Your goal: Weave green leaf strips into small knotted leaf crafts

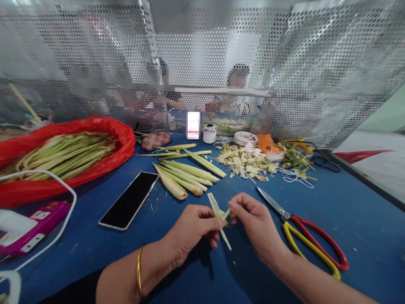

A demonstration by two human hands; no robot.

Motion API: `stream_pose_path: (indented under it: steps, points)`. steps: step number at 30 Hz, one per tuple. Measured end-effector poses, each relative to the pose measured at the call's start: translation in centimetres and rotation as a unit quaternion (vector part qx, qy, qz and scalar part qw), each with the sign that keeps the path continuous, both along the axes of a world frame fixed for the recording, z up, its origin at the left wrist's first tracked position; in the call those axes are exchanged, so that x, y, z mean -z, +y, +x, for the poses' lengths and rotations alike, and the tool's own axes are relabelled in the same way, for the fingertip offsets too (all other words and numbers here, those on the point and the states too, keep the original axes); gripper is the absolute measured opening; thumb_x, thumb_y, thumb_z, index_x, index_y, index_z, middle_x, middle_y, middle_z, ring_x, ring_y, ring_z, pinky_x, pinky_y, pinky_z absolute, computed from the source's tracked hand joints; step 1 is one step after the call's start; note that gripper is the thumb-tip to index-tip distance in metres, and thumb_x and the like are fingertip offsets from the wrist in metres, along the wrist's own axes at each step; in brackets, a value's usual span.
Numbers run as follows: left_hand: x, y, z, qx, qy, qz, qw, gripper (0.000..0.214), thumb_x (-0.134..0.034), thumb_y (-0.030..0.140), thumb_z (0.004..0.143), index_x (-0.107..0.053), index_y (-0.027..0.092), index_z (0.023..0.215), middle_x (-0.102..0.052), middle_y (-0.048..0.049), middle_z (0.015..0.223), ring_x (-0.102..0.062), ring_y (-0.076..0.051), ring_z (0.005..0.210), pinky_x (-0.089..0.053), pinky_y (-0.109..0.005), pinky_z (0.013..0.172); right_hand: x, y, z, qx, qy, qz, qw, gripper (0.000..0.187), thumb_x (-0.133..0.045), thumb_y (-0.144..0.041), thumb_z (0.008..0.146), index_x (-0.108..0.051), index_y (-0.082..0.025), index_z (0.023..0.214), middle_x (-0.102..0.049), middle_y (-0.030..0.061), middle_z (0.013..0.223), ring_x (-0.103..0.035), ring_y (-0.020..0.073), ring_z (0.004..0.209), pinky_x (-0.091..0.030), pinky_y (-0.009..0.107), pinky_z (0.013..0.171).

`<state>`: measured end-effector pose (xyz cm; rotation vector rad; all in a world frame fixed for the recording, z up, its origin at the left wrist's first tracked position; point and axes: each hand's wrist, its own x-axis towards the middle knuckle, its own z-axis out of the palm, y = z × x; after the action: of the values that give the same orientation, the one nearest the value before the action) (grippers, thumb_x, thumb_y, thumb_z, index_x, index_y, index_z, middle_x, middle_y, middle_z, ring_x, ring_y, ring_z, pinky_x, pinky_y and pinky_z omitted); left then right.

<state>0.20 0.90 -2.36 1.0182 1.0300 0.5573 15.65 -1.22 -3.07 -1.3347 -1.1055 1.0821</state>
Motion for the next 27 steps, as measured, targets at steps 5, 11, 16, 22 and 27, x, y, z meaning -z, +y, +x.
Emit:
stream_pose_path:
  steps: [5,11,16,22,27]
  points:
    - [-0.1,0.1,0.1,-0.010,-0.008,-0.015,1.000,0.028,-0.078,0.037,0.060,-0.066,0.012,0.064,-0.060,-0.0011,0.049,-0.054,-0.011,0.044,-0.047,-0.025,0.051,0.1,0.3,0.4,0.000,0.000,0.002,1.000,0.026,-0.064,-0.041,0.076,-0.057,-0.019,0.065,-0.053,-0.0036,0.053,-0.049,0.0127,0.055,-0.041,0.026,0.058]
    - [-0.4,0.4,-0.2,-0.098,-0.062,-0.011,0.993,0.029,-0.078,0.038,0.065,-0.071,0.012,0.076,-0.068,-0.0033,0.064,-0.063,-0.014,0.065,-0.049,-0.027,0.075,0.0,0.8,1.4,0.035,-0.020,0.001,0.999,0.028,-0.065,-0.046,0.076,-0.062,-0.019,0.076,-0.062,-0.0005,0.069,-0.056,0.0142,0.061,-0.044,0.027,0.062]
    - [-0.7,0.5,-0.4,-0.124,-0.116,0.025,0.985,0.025,-0.078,0.032,0.063,-0.070,0.012,0.075,-0.070,-0.0044,0.073,-0.063,-0.015,0.071,-0.048,-0.026,0.073,-0.1,-0.6,-0.4,-0.103,0.046,-0.091,0.989,0.029,-0.077,-0.044,0.065,-0.069,-0.016,0.068,-0.062,0.0001,0.061,-0.056,0.0134,0.056,-0.043,0.025,0.058]
    - [-0.3,-0.3,0.3,-0.074,-0.129,0.022,0.989,0.023,-0.073,0.031,0.066,-0.066,0.013,0.079,-0.064,-0.0013,0.063,-0.052,-0.010,0.044,-0.040,-0.022,0.042,0.6,-1.6,-2.7,-0.110,0.138,-0.129,0.976,0.038,-0.080,-0.050,0.062,-0.072,-0.013,0.065,-0.063,0.0035,0.061,-0.056,0.0129,0.054,-0.040,0.024,0.057]
    - [-0.4,-0.5,0.5,-0.077,-0.126,0.011,0.989,0.024,-0.076,0.033,0.064,-0.065,0.012,0.070,-0.061,-0.0004,0.055,-0.054,-0.011,0.044,-0.039,-0.021,0.041,0.9,-2.0,-2.7,-0.106,0.183,-0.123,0.970,0.032,-0.081,-0.046,0.063,-0.074,-0.015,0.067,-0.066,0.0056,0.067,-0.058,0.0165,0.064,-0.043,0.027,0.065]
